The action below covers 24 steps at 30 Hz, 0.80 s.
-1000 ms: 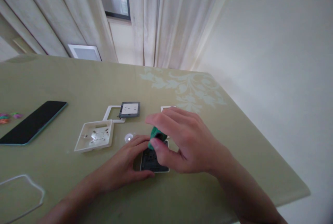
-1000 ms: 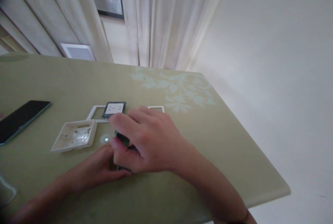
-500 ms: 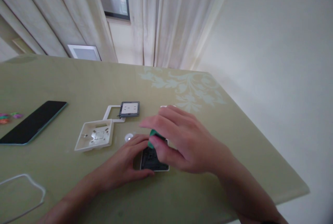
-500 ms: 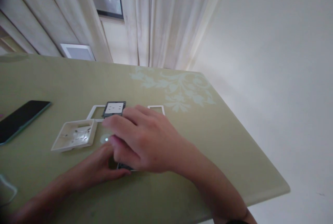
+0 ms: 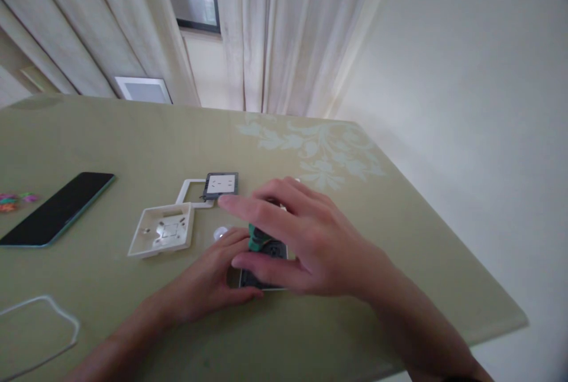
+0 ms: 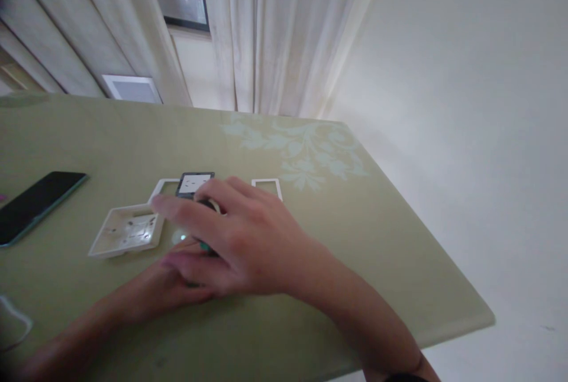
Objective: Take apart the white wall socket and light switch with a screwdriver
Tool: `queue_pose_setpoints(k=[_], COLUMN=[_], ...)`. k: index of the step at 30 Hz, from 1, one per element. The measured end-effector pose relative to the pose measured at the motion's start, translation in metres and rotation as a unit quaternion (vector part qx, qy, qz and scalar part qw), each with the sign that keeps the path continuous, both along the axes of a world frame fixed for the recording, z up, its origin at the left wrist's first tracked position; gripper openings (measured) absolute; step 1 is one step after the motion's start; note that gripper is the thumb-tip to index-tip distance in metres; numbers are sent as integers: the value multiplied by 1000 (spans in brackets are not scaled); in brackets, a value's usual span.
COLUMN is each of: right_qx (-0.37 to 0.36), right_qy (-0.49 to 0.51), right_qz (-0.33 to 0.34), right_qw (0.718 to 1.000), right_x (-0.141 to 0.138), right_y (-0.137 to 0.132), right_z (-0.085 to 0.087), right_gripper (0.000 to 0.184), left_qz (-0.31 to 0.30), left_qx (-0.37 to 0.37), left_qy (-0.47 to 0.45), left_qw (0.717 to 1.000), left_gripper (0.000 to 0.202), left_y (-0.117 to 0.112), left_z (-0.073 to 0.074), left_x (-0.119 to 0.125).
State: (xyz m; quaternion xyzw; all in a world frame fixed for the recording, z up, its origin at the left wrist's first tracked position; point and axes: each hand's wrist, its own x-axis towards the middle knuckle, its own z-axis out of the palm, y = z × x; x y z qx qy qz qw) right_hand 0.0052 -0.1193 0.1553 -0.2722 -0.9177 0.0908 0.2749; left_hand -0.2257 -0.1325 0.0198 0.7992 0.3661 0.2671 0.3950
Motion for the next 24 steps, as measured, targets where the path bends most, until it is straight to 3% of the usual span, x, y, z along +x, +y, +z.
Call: queue_pose_setpoints(k=[2,4,8,12,19,24], right_qx=[7,2,-36,-53,-82,-87], right_qy=[9,13,31,68,126,129], right_qz=[-29,-9,68,74,69,63], right_qw=[1000,1000,997,994,986,986], right_x=[0,-1,-4,-7,-10,-12], right_y=[2,3,-1,-3,6,7], right_z=[-2,-2,1,2,-6,-10], right_gripper=[35,32,46,50,40,43], left_qz=[-10,1,51,60,113,57], left_qx=[3,-7,-21,-9,-17,-8], left_qy=[13,11,-32,-68,-109,-117], left_qw=[1000,1000,998,996,987,991], left_gripper=[60,62,39,23,13,15], left_y=[0,-1,-3,-1,4,5], left_z=[-4,-7,-2,4,-3,-1], left_x=[-3,-8,-14,-6,0,-5])
